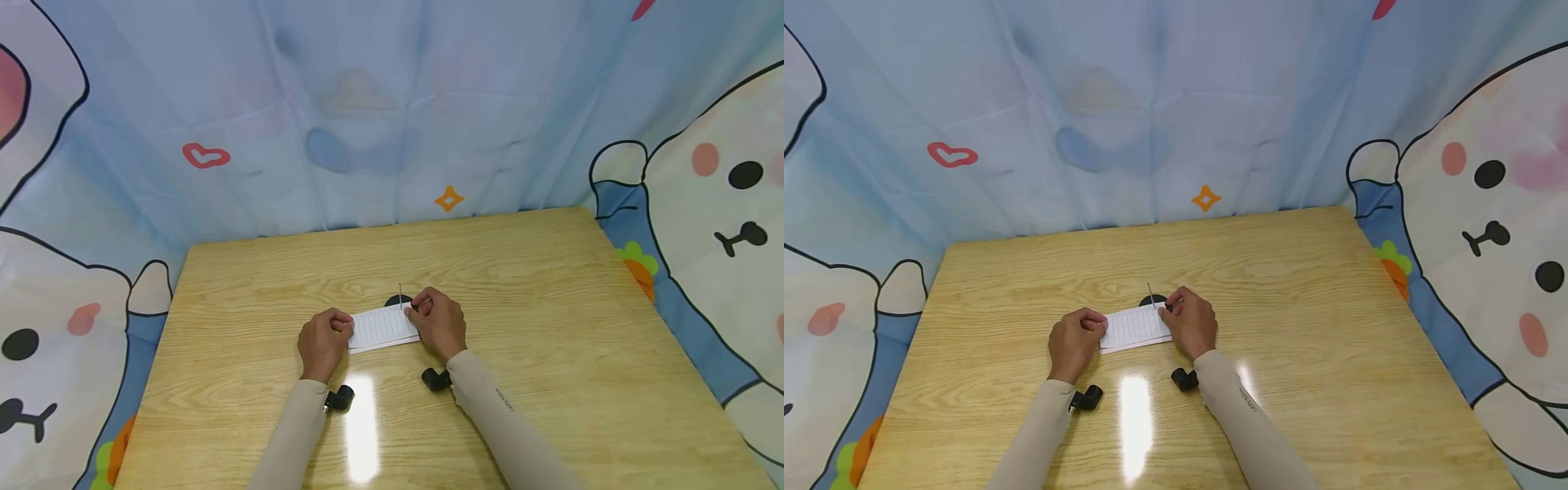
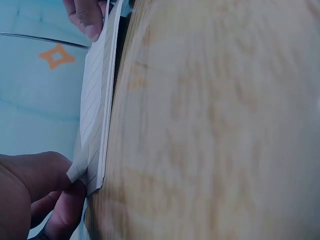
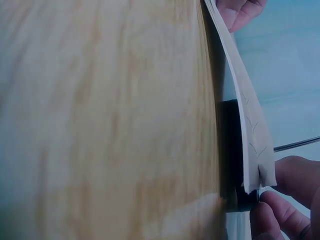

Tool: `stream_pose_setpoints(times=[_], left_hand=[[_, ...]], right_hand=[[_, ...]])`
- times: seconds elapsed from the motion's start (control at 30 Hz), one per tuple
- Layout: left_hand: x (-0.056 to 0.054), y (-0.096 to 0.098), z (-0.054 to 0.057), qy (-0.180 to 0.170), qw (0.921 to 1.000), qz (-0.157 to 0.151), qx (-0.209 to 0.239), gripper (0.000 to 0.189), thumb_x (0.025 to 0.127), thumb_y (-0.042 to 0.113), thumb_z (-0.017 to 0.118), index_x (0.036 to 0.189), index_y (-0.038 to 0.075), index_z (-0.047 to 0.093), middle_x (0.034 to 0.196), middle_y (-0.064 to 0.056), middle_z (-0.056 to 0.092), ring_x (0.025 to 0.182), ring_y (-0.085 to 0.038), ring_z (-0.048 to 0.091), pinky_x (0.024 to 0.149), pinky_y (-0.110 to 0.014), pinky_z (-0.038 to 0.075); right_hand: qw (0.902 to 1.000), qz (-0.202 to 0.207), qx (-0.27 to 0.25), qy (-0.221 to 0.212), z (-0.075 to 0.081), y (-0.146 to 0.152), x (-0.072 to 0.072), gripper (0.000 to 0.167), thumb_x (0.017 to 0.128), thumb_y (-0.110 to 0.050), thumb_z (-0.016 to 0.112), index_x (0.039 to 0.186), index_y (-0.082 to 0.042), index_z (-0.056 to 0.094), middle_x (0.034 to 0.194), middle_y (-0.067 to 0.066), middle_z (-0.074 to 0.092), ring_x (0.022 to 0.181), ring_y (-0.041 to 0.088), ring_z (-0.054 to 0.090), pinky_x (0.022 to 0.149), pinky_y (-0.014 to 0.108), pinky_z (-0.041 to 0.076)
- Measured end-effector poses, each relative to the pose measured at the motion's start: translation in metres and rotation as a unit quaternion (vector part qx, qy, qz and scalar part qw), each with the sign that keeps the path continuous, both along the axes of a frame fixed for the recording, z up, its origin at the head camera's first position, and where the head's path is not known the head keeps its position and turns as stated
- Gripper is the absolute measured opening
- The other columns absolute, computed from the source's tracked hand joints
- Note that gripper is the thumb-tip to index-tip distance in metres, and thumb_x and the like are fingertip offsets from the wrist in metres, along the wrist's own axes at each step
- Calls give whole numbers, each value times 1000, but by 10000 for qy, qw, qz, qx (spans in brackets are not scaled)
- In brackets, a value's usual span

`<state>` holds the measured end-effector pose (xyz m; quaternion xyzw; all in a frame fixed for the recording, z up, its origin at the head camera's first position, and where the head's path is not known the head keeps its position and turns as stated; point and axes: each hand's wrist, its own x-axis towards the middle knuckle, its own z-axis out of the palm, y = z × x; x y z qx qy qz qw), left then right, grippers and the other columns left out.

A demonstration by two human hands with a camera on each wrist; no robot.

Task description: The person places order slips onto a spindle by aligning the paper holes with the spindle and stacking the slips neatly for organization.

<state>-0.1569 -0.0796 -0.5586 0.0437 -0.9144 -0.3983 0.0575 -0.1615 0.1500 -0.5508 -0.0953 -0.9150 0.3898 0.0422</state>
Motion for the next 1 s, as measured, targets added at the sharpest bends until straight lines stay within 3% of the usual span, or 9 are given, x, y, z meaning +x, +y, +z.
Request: stream_pose_setpoints(times=[0.33,0.47,0.63,0.77,0.87,1.0], left_hand=[[-4,-1,-1,1,10000,-62,-31,2,88,16,81,89,14,82,72,5,71,64,-10,58,57,-29,41],[4,-2,-1,98,9998,-154,-111,5,88,13,82,91,17,82,77,4,66,71,-14,56,62,-29,42],[21,-1,1,495,9962,-343,-627,13,87,17,87,99,17,83,85,2,64,81,-17,54,65,-29,43],[30,2,9,740,9916,-591,-876,20,87,22,89,105,14,83,96,-3,67,89,-20,56,67,-32,48],[35,4,16,851,9883,-889,-906,27,89,24,87,113,11,82,108,-9,69,99,-26,58,76,-38,52],[39,5,24,975,9774,-1463,-1173,42,97,27,79,132,5,73,132,-20,66,119,-37,58,91,-48,51]], right_hand=[[9999,68,103,-64,-1,2,-4,17,95,-29,80,102,-17,71,78,0,65,69,19,56,62,32,41],[9996,235,170,-62,-2,2,-1,16,95,-24,79,107,-17,71,81,0,66,70,18,57,64,32,41],[9988,456,168,-113,1,3,8,27,91,-18,81,117,-17,71,85,0,69,75,19,60,69,33,44],[9982,520,233,-185,4,4,14,40,87,-13,83,124,-18,69,90,-1,73,83,21,66,72,35,47],[9972,575,424,-231,7,6,19,46,86,-13,83,129,-20,68,95,-2,74,86,21,68,70,35,47],[9935,653,928,-117,15,8,25,51,87,-18,86,134,-20,66,101,0,74,90,23,67,66,36,48]])
